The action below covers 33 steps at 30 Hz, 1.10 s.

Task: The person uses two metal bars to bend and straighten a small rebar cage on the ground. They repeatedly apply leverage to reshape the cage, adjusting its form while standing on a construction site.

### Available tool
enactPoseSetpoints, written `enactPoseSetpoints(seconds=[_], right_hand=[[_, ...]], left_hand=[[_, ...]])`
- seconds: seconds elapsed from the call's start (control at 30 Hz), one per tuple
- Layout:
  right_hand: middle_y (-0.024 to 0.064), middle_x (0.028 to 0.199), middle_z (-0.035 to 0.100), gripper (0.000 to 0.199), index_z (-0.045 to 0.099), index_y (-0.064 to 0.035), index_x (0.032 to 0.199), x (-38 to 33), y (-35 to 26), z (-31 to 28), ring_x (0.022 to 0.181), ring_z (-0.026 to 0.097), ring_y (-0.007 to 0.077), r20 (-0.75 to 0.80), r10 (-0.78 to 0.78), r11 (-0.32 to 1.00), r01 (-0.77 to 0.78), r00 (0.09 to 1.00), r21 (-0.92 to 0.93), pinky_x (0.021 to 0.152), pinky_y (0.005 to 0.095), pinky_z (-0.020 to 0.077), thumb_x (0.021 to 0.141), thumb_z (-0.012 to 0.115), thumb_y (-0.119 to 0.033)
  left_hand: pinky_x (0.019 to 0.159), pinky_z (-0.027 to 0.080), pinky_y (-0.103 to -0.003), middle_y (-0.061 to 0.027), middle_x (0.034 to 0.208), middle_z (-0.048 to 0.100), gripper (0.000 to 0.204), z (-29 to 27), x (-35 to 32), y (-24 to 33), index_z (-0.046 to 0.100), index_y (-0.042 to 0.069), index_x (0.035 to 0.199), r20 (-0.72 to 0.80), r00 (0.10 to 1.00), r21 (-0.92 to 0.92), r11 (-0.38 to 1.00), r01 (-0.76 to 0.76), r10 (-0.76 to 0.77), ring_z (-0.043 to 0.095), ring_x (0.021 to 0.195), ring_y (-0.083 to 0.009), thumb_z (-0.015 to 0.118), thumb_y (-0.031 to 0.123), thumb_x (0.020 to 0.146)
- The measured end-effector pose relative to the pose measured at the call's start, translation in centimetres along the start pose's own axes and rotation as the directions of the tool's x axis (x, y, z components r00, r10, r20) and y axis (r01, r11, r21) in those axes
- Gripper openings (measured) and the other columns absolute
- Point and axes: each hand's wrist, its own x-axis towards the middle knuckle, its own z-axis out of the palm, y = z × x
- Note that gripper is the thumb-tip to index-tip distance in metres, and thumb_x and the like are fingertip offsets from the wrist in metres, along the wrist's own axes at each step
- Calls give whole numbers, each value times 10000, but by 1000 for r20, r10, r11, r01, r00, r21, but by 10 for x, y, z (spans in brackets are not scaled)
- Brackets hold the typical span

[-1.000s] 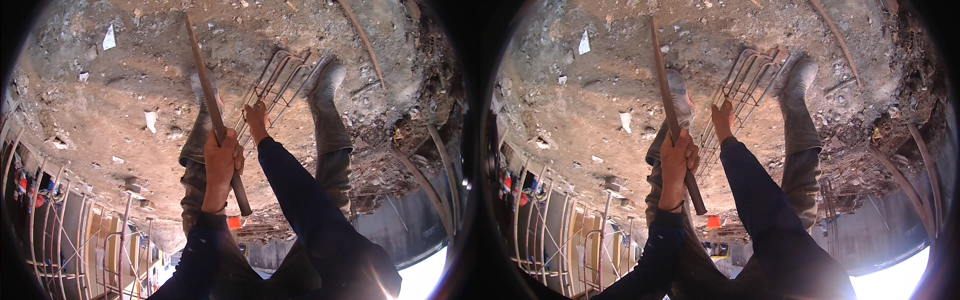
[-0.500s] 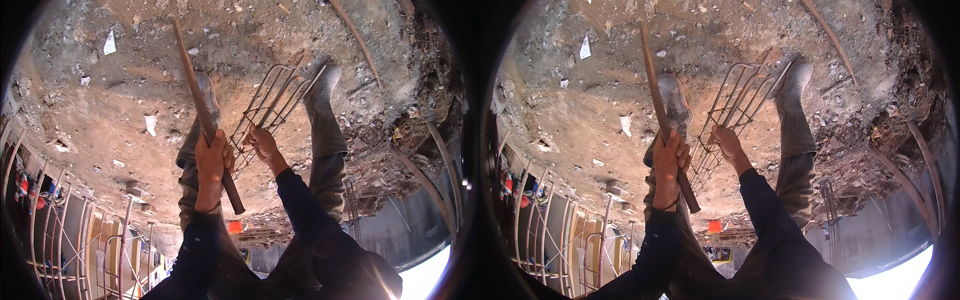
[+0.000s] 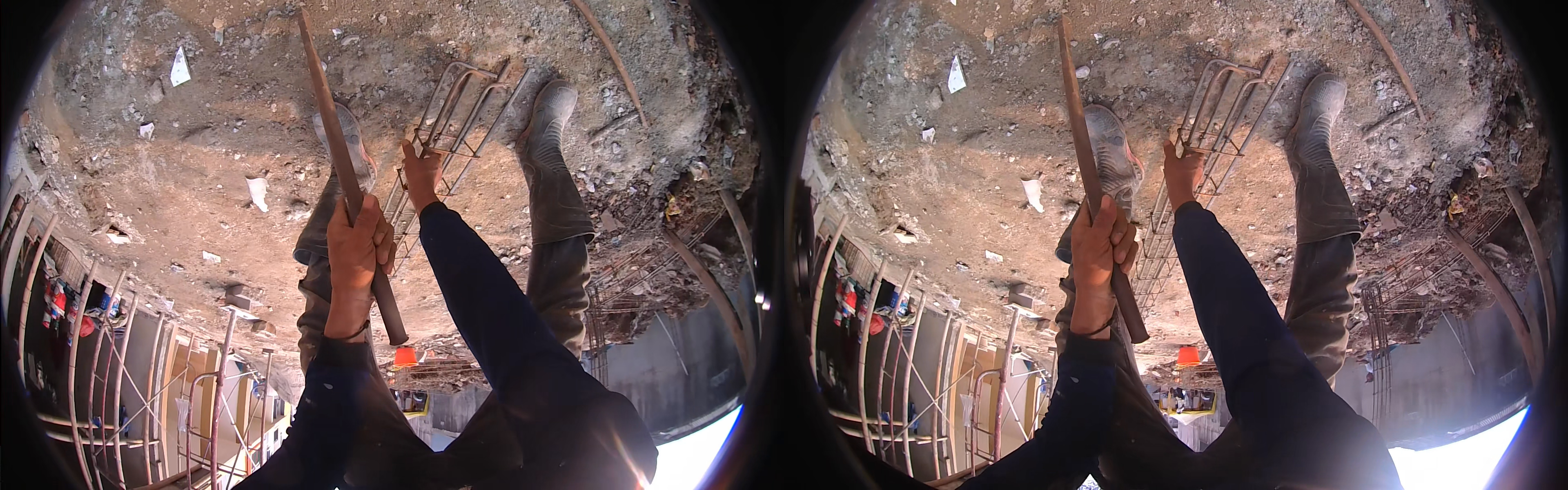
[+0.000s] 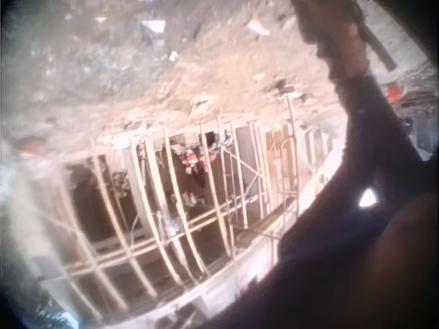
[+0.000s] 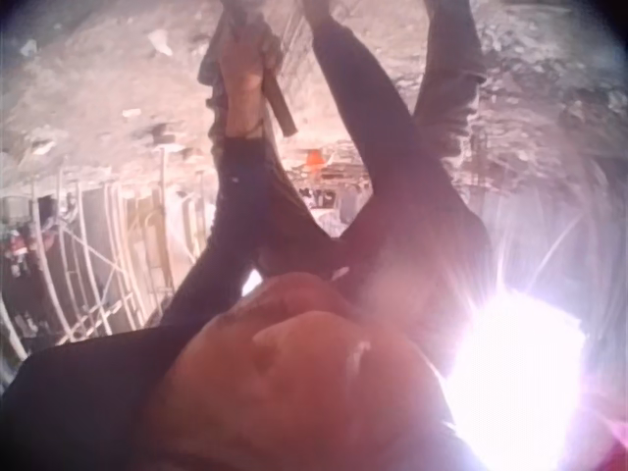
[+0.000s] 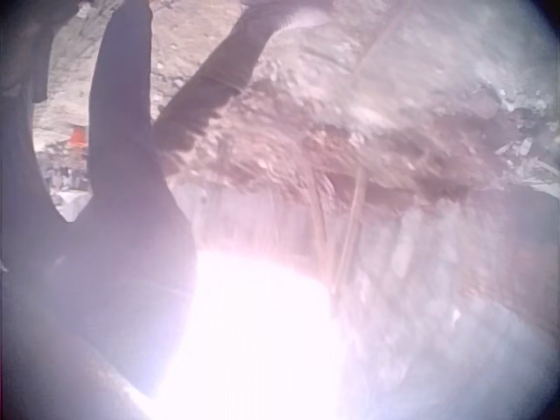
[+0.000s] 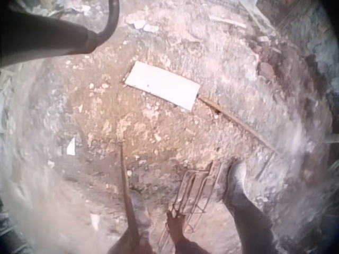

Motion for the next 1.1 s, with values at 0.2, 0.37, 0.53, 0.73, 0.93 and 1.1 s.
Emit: enactPoseSetpoints(seconds=[0.2, 0.37, 0.53, 0.73, 0.93, 1.1], right_hand=[[219, 979, 735, 455, 707, 33, 1077, 12, 5, 4, 909, 724, 358, 162, 80, 981, -49, 984, -186, 737, 450, 560, 876, 760, -372], [142, 942, 708, 202, 715, -30, 1060, 35, 33, 12, 727, 638, 224, 158, 172, 982, -183, 972, 56, 622, 403, 510, 930, 656, -174], [166, 1216, 715, 372, 666, 39, 1271, -2, 28, -70, 564, 391, 71, 729, -58, 810, -394, 682, 434, 537, 268, 376, 909, 578, 37], [130, 1278, 701, 405, 648, 55, 1304, 24, 35, -128, 576, 337, 66, 910, -14, 796, -547, 413, 260, 541, 265, 362, 907, 573, 92], [135, 1203, 720, 317, 699, 18, 1238, 66, 48, -136, 963, 653, 206, 904, 15, 905, -391, 427, 170, 781, 398, 558, 928, 633, 24], [50, 789, 657, 230, 739, 23, 1135, 41, 49, -123, 603, 464, 159, 756, 29, 870, -390, 654, 303, 700, 373, 512, 917, 666, 5]], left_hand=[[336, 350, -238, 19, 656, 406, 292, -9, -5, 3, 443, 101, 939, -30, 999, 3, 1000, -18, 18, 432, 447, -68, 612, 317, 1041], [338, 344, -229, 24, 660, 406, 291, 3, -3, 8, 445, 104, 944, -6, 1000, 43, 999, -1, 1, 418, 449, -57, 610, 322, 1041], [329, 342, -233, 23, 652, 406, 311, -5, -6, 4, 440, 104, 939, -50, 999, 3, 1000, -10, 10, 411, 439, -61, 622, 337, 1034], [330, 366, -230, 25, 666, 415, 290, 11, -1, 0, 442, 127, 895, 5, 1000, 10, 1000, -5, 5, 408, 433, -56, 568, 329, 1063], [307, 352, -254, 9, 640, 421, 311, 16, 2, -7, 436, 104, 931, -16, 1000, 15, 1000, -19, 19, 423, 416, -83, 608, 337, 1042], [314, 359, -253, 11, 645, 420, 310, 20, -8, -8, 440, 112, 935, 10, 1000, 24, 1000, 7, -7, 428, 424, -78, 592, 356, 1048]])
